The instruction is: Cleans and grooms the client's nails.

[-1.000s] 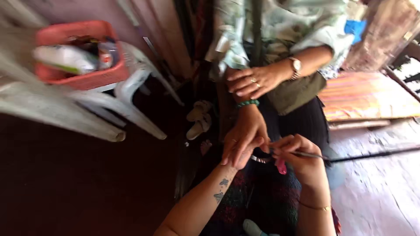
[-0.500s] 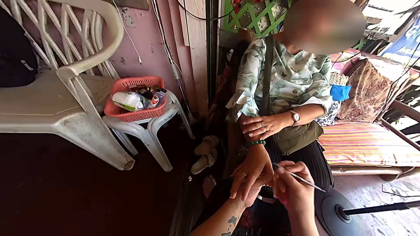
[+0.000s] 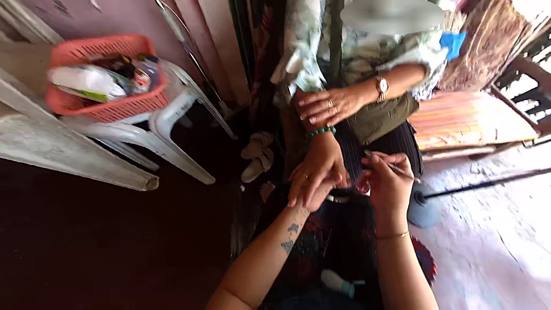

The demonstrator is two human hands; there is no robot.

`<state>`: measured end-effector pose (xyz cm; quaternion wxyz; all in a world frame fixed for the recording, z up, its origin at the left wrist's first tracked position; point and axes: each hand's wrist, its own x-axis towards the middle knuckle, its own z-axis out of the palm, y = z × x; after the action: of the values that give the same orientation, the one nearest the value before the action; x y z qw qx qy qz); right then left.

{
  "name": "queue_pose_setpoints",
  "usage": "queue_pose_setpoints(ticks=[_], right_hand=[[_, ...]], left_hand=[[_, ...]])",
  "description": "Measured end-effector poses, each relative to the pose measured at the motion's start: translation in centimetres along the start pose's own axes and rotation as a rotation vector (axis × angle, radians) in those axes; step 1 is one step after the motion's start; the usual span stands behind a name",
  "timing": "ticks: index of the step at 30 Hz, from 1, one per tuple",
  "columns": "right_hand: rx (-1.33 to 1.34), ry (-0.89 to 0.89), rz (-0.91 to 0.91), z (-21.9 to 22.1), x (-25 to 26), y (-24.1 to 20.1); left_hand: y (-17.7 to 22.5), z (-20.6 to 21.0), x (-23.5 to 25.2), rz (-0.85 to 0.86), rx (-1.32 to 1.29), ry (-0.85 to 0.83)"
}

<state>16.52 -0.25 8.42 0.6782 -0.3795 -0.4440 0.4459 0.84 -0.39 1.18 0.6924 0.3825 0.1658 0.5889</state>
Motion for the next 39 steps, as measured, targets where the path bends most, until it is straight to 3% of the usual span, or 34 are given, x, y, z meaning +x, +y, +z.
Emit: queue_pose_setpoints(ticks=[3, 8, 26, 39], right_hand=[[-0.05, -0.179, 0.054, -2.4, -1.3, -0.1], [-0.042, -0.297, -0.057, -2.5, -3.8, 0.3], [-0.315, -0.306, -0.265, -1.3, -4.6, 0.3], [-0.414, -0.32, -0.317, -1.5, -4.8, 0.2]], left_hand=[[-0.6, -0.5, 0.2, 0.006, -0.084, -0.021], [-0.2, 0.1, 0.1, 0.001, -0.187, -0.054], [-0.4, -0.2, 0.0, 0.055, -0.204, -0.078], [0.1, 0.0, 0.0, 0.097, -0.231, -0.106]])
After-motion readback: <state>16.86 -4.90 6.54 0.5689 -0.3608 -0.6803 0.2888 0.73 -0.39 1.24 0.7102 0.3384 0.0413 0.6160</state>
